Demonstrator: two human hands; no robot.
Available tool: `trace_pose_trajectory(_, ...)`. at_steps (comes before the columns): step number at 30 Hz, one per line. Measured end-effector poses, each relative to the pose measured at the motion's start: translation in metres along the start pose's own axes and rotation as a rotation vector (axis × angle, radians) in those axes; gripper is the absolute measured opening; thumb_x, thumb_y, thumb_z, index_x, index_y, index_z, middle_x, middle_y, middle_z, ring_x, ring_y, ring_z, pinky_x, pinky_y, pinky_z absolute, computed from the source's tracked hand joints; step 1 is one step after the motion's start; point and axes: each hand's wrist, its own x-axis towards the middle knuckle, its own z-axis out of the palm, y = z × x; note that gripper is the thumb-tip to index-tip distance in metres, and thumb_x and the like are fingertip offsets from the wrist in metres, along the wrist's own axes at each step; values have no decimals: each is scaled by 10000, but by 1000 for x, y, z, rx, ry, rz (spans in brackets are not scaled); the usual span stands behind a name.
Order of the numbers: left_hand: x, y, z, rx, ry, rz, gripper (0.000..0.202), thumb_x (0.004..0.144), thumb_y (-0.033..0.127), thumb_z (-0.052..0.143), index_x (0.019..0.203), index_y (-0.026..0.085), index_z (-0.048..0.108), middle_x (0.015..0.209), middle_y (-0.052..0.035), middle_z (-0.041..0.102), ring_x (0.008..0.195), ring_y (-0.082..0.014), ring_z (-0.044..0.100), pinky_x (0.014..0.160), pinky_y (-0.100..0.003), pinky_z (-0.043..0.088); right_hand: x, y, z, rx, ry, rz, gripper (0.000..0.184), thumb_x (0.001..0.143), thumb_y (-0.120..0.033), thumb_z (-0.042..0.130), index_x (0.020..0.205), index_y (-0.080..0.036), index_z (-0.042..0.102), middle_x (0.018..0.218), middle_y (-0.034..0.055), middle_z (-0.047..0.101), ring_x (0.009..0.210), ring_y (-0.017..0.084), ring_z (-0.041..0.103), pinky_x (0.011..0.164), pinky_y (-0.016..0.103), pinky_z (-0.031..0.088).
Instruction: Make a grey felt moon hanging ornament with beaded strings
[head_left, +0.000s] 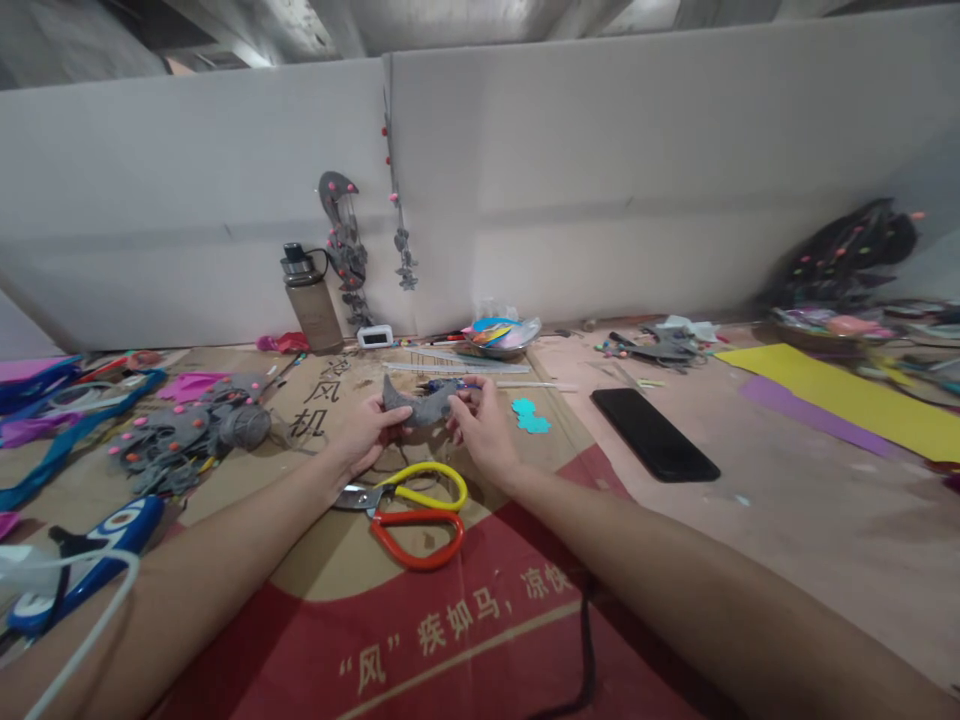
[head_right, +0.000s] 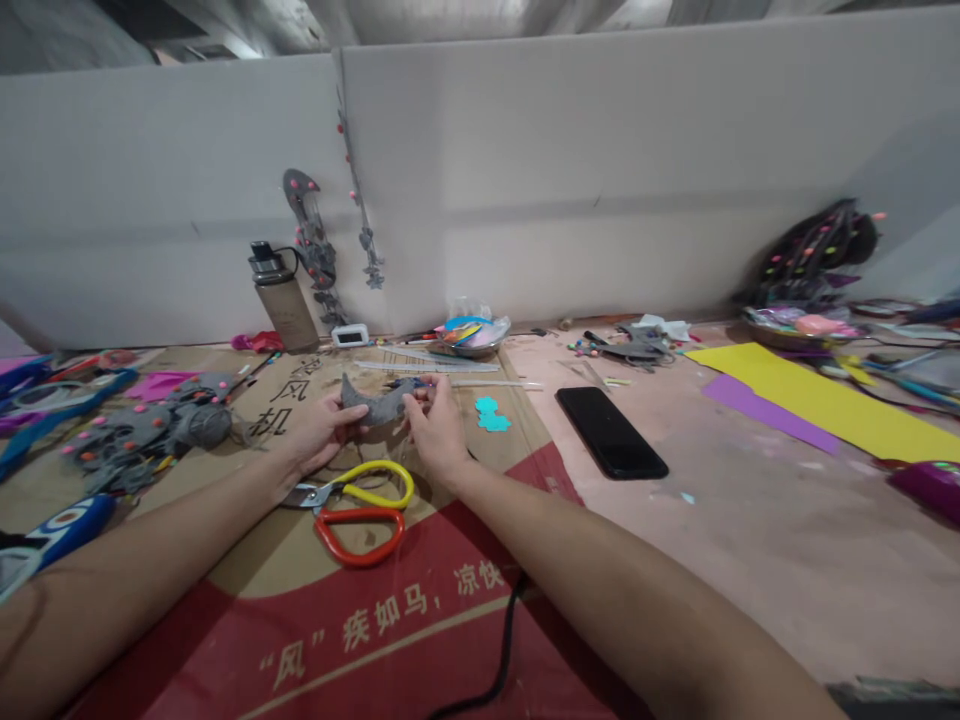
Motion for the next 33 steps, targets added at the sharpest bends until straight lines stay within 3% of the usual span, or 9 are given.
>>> trace_pose_trajectory(11, -6, 3, 5, -37, -35, -54, 324, 607, 157, 796, 883, 122, 630, 841, -43, 668, 675, -116, 617, 546, -201, 540, 3, -16, -5, -4, 0, 17, 278, 813, -392, 576, 1017, -214, 513, 707, -37, 553, 523, 100, 533, 418, 205, 448)
trace_pose_trajectory(19, -11, 5, 9, -4, -56, -117, 335, 639, 172, 780, 925, 135, 608, 898, -60, 670, 733, -150, 638, 589, -253, 576, 5, -19, -6, 2, 54, 20, 243, 800, -373, 595, 962, -221, 497, 703, -43, 580, 500, 94, 529, 434, 206, 426)
trace_pose_trajectory(33, -8, 3, 8, -2, -89, -72, 259, 649, 132, 755, 889, 126, 656, 886, -60, 673, 725, -146, 636, 583, -237, 579, 7, -17, -7, -44, 53, -42, 182, 794, -349, 598, 895, -217, 524, 653, -47, 597, 520, 99, 548, 492, 221, 441)
